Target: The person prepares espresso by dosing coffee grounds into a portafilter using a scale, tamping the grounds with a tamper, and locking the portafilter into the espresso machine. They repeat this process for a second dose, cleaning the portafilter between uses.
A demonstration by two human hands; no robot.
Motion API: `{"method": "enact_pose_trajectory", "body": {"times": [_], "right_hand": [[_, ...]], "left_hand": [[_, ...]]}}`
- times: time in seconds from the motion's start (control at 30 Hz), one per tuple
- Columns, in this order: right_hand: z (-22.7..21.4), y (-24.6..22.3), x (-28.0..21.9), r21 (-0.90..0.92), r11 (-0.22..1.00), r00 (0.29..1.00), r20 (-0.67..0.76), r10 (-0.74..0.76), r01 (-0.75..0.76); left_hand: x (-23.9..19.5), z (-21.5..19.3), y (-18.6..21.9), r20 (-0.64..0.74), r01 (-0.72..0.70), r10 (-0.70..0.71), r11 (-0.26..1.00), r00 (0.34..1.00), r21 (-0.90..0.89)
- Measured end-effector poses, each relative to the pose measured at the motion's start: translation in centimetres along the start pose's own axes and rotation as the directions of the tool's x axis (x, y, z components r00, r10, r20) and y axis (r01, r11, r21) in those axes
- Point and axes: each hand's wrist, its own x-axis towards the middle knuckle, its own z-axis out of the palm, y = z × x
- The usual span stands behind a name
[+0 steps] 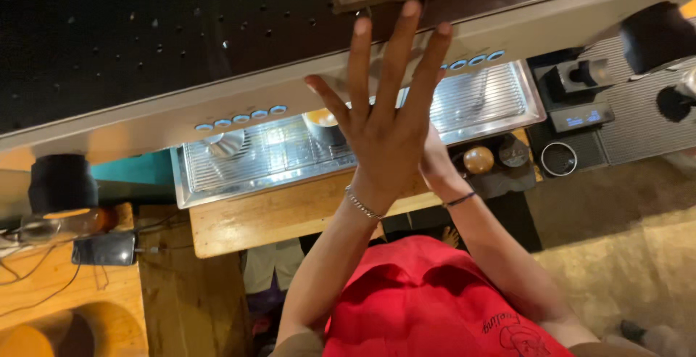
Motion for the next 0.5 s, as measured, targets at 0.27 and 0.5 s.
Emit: {"method": "enact_pose_trajectory", "body": {"times": [0.27, 0.5], "right_hand": [[0.6, 4.8, 0.1, -0.282, 0.940, 0.919, 0.388, -0.071, 0.192], [-1.7, 5.4, 0.0, -0.192, 0.980, 0.904, -0.406, -0.134, 0.059]], "left_hand": [[0.1, -0.7, -0.1, 0.053, -0.005, 0.003, 0.999, 0.999, 0.041], [-0.3, -1.2, -1.3, 0.152, -0.079, 0.056, 0.986, 0.987, 0.147]]}}
